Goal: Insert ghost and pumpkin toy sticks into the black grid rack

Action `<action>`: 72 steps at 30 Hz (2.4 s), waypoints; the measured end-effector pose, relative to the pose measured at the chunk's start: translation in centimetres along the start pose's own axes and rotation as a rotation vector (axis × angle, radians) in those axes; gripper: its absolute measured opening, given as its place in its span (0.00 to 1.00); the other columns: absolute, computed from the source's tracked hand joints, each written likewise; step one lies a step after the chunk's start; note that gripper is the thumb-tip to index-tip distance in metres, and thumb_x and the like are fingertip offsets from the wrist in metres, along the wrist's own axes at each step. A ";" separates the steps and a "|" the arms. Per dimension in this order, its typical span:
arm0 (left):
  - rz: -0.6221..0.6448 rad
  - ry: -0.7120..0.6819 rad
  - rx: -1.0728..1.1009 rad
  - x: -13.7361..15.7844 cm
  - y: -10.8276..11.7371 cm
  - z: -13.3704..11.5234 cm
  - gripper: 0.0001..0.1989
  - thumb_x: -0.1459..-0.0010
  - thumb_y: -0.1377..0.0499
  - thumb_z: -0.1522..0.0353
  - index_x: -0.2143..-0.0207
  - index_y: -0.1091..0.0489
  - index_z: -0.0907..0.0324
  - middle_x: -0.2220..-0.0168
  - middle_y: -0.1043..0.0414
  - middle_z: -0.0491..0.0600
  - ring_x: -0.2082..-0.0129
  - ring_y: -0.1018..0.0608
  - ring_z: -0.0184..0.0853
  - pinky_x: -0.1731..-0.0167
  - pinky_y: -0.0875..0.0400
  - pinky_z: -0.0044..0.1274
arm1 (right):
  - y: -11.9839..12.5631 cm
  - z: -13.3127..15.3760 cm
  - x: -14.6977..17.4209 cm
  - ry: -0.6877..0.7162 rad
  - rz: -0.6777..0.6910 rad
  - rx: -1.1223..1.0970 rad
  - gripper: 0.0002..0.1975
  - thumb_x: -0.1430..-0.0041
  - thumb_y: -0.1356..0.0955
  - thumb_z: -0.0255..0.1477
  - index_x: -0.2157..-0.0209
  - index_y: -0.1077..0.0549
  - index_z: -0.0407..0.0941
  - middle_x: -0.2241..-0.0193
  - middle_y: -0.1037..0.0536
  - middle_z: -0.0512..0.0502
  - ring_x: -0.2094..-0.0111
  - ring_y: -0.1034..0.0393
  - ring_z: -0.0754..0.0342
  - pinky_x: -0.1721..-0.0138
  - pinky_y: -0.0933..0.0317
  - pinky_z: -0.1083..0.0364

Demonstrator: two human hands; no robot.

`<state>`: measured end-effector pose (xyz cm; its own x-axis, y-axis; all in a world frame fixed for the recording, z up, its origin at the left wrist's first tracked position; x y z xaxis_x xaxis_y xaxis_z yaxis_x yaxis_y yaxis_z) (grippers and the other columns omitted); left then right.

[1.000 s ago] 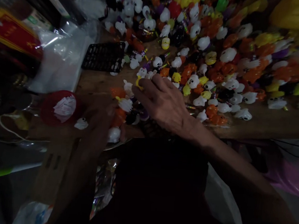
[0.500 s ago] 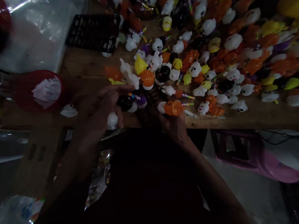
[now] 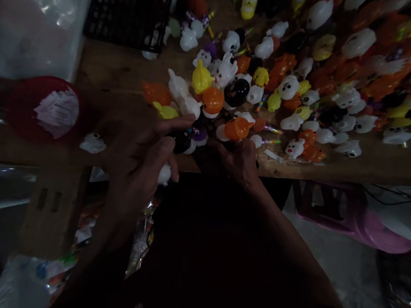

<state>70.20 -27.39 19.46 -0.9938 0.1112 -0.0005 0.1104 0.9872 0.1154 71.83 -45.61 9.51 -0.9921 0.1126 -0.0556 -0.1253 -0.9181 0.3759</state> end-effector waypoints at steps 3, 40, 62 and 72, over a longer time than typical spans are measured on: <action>-0.016 0.011 0.049 0.3 -0.1 0.3 0.12 0.33 0.42 0.62 0.52 0.22 0.53 0.42 0.25 0.49 0.82 0.29 0.22 0.82 0.38 0.23 | -0.3 0.5 0.1 0.057 -0.009 0.025 0.18 0.39 0.29 0.43 0.74 0.26 0.43 0.75 0.24 0.48 0.72 0.30 0.53 0.67 0.34 0.54; -0.178 -0.027 -0.135 0.7 0.4 -0.1 0.13 0.39 0.41 0.63 0.55 0.20 0.52 0.48 0.21 0.48 0.83 0.28 0.25 0.85 0.41 0.23 | -2.0 1.7 1.8 0.295 0.050 0.115 0.08 0.32 0.36 0.25 0.56 0.26 0.42 0.59 0.26 0.42 0.61 0.29 0.53 0.63 0.36 0.56; -0.045 -0.077 0.030 -0.7 0.7 1.5 0.11 0.36 0.40 0.68 0.53 0.21 0.56 0.47 0.22 0.51 0.85 0.29 0.21 0.84 0.40 0.21 | 1.2 1.3 0.1 0.119 -0.037 -0.090 0.11 0.36 0.32 0.35 0.67 0.23 0.44 0.70 0.22 0.49 0.66 0.28 0.53 0.63 0.33 0.55; -0.056 -0.080 0.019 -0.3 0.7 0.7 0.11 0.36 0.40 0.67 0.54 0.22 0.56 0.45 0.23 0.50 0.83 0.28 0.22 0.83 0.37 0.22 | -0.3 1.3 0.1 0.082 0.007 -0.153 0.08 0.40 0.29 0.32 0.69 0.20 0.43 0.72 0.20 0.51 0.68 0.25 0.54 0.66 0.32 0.57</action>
<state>70.57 -26.67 18.85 -0.9942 0.0643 -0.0858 0.0561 0.9939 0.0946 71.76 -44.80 10.64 -0.9881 0.0807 -0.1309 -0.1096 -0.9665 0.2320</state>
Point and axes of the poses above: each hand's wrist, its own x-axis away from the middle knuckle, its own y-axis out of the back of the hand, z = x × y, the point moved 8 cm from there along -x, towards the middle knuckle
